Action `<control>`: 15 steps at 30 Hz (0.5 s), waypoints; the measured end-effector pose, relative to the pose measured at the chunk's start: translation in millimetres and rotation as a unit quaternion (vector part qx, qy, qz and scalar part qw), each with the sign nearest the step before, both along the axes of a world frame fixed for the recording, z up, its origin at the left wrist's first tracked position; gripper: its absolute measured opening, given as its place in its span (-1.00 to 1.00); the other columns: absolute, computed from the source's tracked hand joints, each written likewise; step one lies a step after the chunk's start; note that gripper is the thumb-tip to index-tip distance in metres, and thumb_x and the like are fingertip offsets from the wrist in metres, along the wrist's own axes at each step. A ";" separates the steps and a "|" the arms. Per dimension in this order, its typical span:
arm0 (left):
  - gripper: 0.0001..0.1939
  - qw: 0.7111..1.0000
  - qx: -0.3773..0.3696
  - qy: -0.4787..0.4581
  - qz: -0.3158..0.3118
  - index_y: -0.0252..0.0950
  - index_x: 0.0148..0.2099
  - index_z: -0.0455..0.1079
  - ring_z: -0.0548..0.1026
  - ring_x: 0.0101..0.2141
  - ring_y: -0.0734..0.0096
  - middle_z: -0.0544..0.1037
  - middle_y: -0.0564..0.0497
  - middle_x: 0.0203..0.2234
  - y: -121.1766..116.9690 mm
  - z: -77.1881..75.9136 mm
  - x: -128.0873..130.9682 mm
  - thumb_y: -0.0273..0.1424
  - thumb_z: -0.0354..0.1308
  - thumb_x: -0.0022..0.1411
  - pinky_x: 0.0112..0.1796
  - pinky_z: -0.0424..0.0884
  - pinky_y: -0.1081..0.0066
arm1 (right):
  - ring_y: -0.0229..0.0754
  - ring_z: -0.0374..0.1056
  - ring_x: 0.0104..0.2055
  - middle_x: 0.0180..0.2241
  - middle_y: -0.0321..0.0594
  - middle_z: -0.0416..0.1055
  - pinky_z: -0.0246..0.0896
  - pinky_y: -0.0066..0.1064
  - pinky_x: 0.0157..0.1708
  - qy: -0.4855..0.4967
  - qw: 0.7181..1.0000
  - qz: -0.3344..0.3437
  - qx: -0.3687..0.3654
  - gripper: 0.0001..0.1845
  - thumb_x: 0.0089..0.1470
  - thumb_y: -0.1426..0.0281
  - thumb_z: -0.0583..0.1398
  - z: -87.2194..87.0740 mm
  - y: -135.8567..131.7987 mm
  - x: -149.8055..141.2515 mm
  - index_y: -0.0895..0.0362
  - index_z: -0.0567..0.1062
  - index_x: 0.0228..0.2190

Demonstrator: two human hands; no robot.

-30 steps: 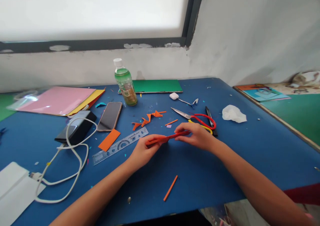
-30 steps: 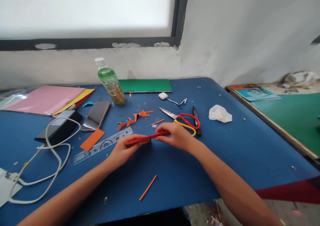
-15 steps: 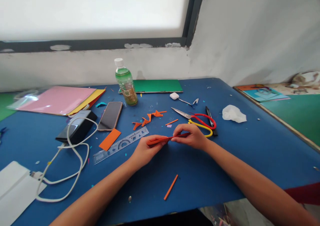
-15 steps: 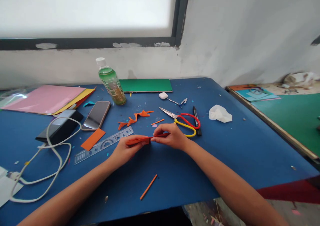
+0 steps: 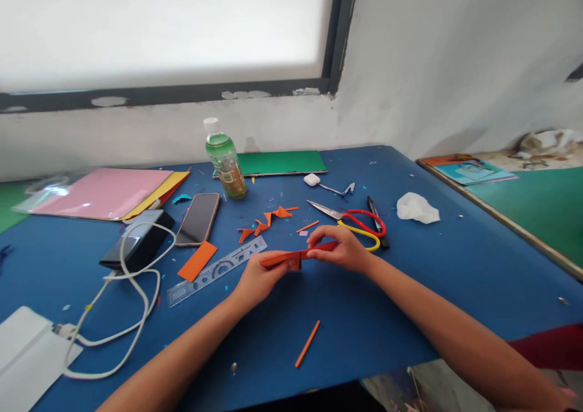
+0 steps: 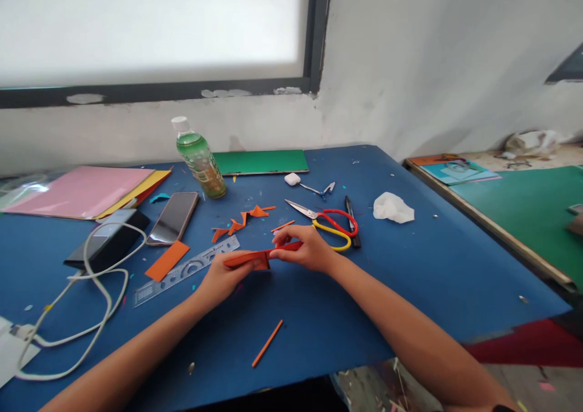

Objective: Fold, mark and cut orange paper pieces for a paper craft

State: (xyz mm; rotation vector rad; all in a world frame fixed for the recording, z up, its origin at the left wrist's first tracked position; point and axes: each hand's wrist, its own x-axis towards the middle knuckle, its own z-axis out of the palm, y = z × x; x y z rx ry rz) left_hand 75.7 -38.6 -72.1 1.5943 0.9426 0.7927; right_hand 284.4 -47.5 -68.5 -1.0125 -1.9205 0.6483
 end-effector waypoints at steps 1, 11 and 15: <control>-0.86 1.000 -0.011 -0.004 0.018 -0.30 -0.34 0.53 0.50 -0.43 0.33 0.58 0.04 -0.49 0.7 -0.2 -0.4 -0.37 0.20 0.02 -0.35 0.39 0.42 | -0.24 0.38 -0.39 -0.43 -0.22 0.45 0.31 -0.42 -0.36 -0.002 1.000 -0.015 -0.002 -0.66 -0.02 0.12 0.20 0.4 -0.1 0.4 0.16 0.42 -0.36; -0.58 0.969 -0.160 -0.134 0.136 -0.41 -0.15 0.42 0.52 -0.25 0.16 0.57 -0.11 -0.27 3.5 4.4 -3.7 -0.27 0.29 -0.06 -0.23 0.45 0.27 | -0.01 0.32 -0.32 -0.42 -0.13 0.37 0.24 -0.18 -0.33 -0.167 0.948 -0.269 -0.029 -0.75 -0.09 0.19 0.21 -1.4 16.3 56.5 0.14 0.40 -0.46; -0.56 0.954 -0.187 -0.171 0.159 -0.38 -0.12 0.39 0.52 -0.21 0.17 0.56 -0.12 -0.23 4.0 15.3 -3.4 -0.30 0.28 -0.07 -0.20 0.46 0.26 | -0.05 0.31 -0.45 -0.49 -0.17 0.34 0.24 -0.22 -0.44 -0.225 0.926 -0.297 -0.054 -0.74 -0.25 0.24 0.30 -10.4 18.4 78.5 0.13 0.39 -0.53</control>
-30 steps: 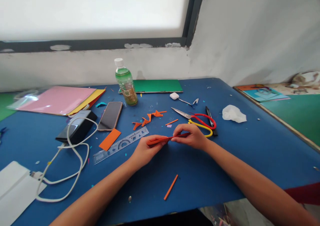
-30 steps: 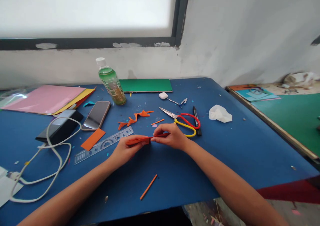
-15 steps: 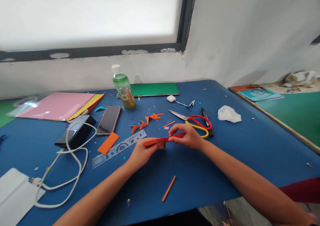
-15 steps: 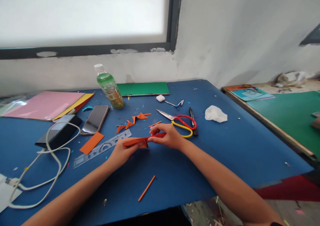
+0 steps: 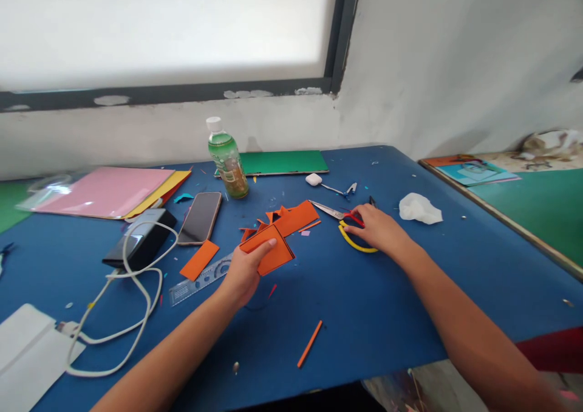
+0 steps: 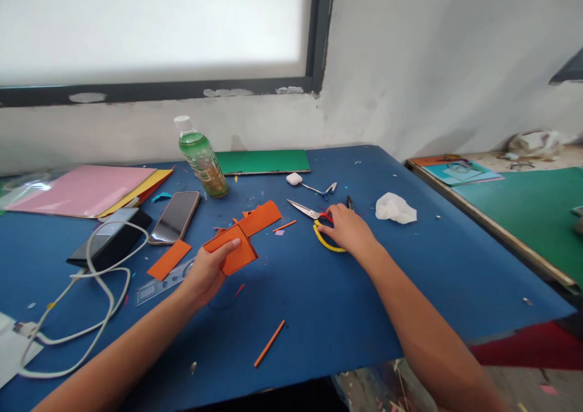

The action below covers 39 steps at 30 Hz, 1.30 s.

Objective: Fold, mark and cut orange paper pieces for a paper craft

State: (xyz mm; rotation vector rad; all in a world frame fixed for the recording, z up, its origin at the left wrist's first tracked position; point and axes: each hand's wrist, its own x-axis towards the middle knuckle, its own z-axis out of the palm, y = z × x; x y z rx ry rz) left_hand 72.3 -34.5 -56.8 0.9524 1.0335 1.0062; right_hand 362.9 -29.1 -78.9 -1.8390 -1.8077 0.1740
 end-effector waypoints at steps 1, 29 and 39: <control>-0.57 1.000 -0.002 -0.003 0.004 -0.38 -0.12 0.39 0.52 -0.21 0.16 0.56 -0.13 -0.23 0.1 2.5 -0.3 -0.30 0.27 -0.06 -0.20 0.46 0.26 | -0.05 0.31 -0.44 -0.49 -0.17 0.34 0.24 -0.22 -0.44 -0.007 1.000 -0.003 -0.001 -0.74 -0.24 0.24 0.30 -0.2 -0.5 -0.3 0.13 0.39 -0.52; -0.66 0.885 0.249 0.284 -0.272 -0.21 -0.14 0.43 0.46 -0.25 0.26 0.52 0.01 -0.27 17.3 1.5 -30.8 -0.39 0.25 -0.04 -0.21 0.34 0.36 | -0.26 0.38 -0.45 -0.45 -0.25 0.48 0.30 -0.46 -0.41 0.158 0.949 0.274 0.015 -0.90 0.05 0.38 0.14 9.9 -20.6 -71.9 0.13 0.45 -0.41; -0.84 0.746 0.317 0.447 -0.378 -0.23 -0.30 0.47 0.45 -0.33 0.39 0.52 0.06 -0.38 29.2 17.8 -51.7 -0.50 0.07 0.15 -0.29 0.28 0.49 | -0.28 0.37 -0.44 -0.45 -0.25 0.47 0.27 -0.50 -0.40 0.156 0.948 0.277 0.011 -0.90 0.04 0.41 0.14 7.1 -20.2 -69.8 0.14 0.46 -0.40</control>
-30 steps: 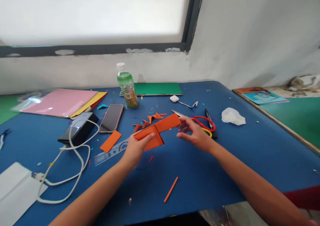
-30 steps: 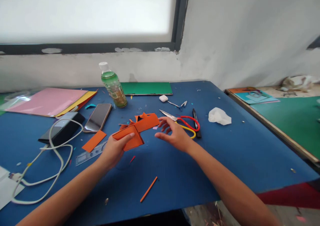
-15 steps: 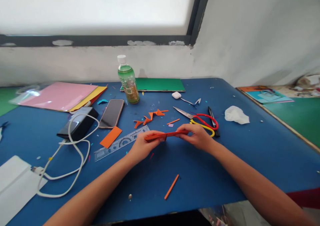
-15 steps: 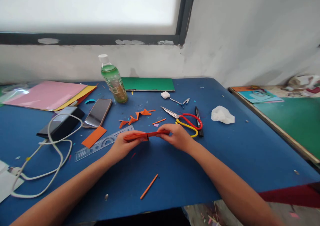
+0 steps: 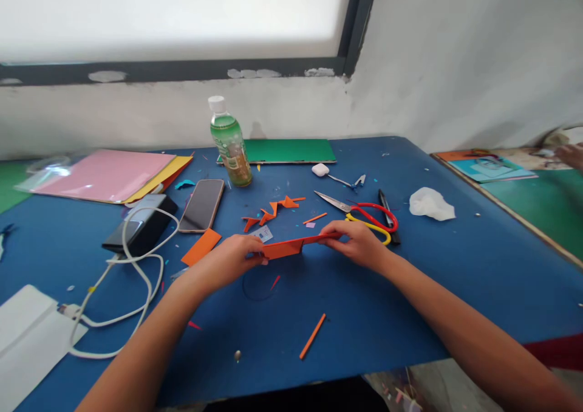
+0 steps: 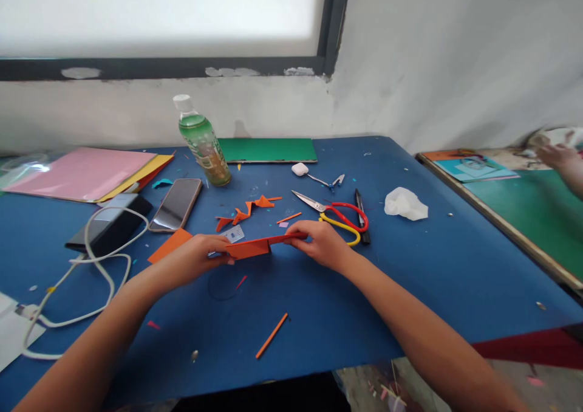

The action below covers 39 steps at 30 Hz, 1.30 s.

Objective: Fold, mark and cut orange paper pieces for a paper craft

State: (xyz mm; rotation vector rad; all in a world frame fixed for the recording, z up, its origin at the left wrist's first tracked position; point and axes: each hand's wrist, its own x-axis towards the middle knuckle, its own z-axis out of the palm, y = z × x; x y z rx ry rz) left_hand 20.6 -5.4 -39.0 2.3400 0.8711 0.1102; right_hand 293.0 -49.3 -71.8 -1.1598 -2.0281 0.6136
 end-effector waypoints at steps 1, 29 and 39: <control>-0.84 1.000 0.004 0.005 -0.005 -0.24 -0.30 0.47 0.46 -0.33 0.38 0.52 0.04 -0.37 -0.1 -0.5 1.6 -0.51 0.06 0.15 -0.28 0.28 0.48 | -0.28 0.37 -0.43 -0.45 -0.25 0.47 0.27 -0.50 -0.39 0.000 1.000 0.002 -0.001 -0.90 0.04 0.41 0.14 -0.2 0.1 0.0 0.14 0.46 -0.40; -0.40 0.947 0.012 -0.278 0.159 -0.09 0.15 -0.08 0.47 -0.29 0.46 0.38 -0.02 -0.08 -21.0 -7.4 14.7 -0.36 0.14 0.14 -0.28 0.43 0.40 | -0.30 0.28 -0.51 -0.53 -0.32 0.39 0.17 -0.47 -0.47 0.102 0.972 -0.080 -0.195 -0.76 -0.03 0.21 0.19 13.1 -0.6 1.8 0.14 0.44 -0.41; -0.81 0.981 0.013 -0.179 0.070 -0.24 -0.16 0.44 0.49 -0.33 0.44 0.56 0.02 -0.32 -25.4 6.7 18.1 -0.37 0.13 0.15 -0.31 0.39 0.48 | -0.34 0.25 -0.52 -0.53 -0.32 0.37 0.14 -0.49 -0.46 0.173 0.942 -0.024 -0.287 -0.75 -0.10 0.21 0.24 16.4 -1.3 2.3 0.16 0.43 -0.46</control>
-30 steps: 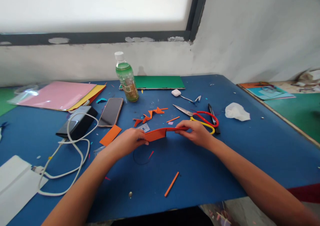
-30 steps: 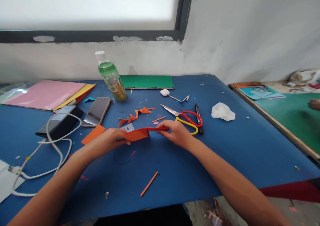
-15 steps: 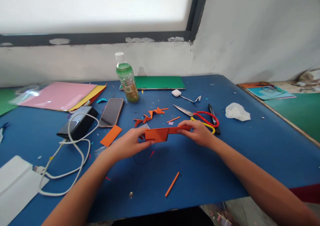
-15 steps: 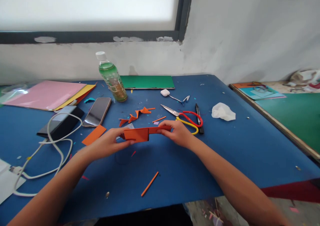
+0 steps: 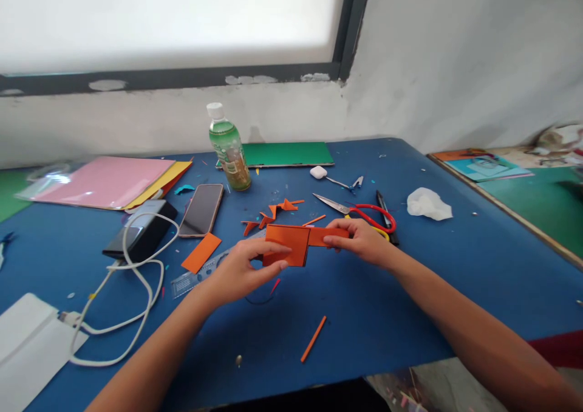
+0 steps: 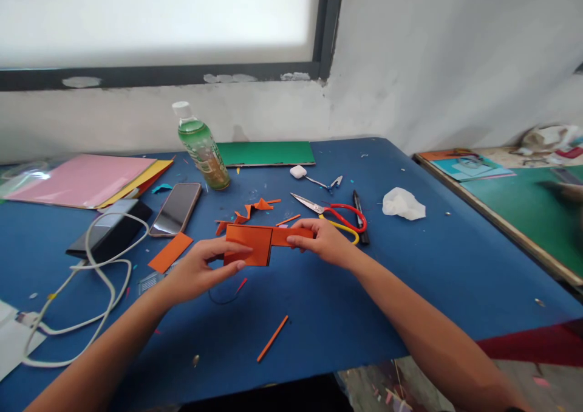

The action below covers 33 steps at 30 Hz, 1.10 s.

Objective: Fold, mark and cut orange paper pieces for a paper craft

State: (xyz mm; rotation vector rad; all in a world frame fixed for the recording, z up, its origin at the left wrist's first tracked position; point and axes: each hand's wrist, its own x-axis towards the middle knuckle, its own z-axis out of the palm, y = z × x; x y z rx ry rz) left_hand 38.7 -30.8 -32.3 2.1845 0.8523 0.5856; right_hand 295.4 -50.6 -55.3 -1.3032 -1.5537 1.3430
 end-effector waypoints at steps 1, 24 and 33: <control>-0.81 1.000 -0.010 0.006 -0.002 -0.24 -0.16 0.45 0.49 -0.32 0.43 0.57 0.02 -0.32 -0.5 0.9 -0.3 -0.37 0.14 0.15 -0.31 0.39 0.48 | -0.34 0.25 -0.52 -0.53 -0.33 0.37 0.14 -0.49 -0.47 -0.008 1.000 0.007 0.000 -0.75 -0.10 0.21 0.24 0.8 -0.6 0.2 0.16 0.43 -0.46; -0.84 0.957 0.047 -0.155 0.242 -0.24 -0.34 0.54 0.48 -0.54 0.46 0.60 0.02 -0.46 -0.5 4.9 -2.3 -0.30 0.20 0.04 -0.57 0.37 0.55 | 0.01 0.35 -0.27 -0.30 -0.03 0.42 0.16 -0.31 -0.37 -0.502 0.852 -0.129 0.074 -0.67 -0.01 0.17 0.17 -6.3 16.6 70.1 0.18 0.47 -0.34; -0.71 0.929 0.012 -0.217 0.299 -0.26 -0.25 0.51 0.39 -0.67 0.55 0.57 0.03 -0.52 -4.2 9.3 -4.8 -0.26 0.30 -0.06 -0.68 0.29 0.57 | 0.07 0.31 -0.13 -0.18 0.01 0.39 0.17 -0.21 -0.19 -0.375 0.911 -0.143 0.091 -0.64 -0.07 0.28 0.19 -8.8 17.2 49.7 0.18 0.38 -0.22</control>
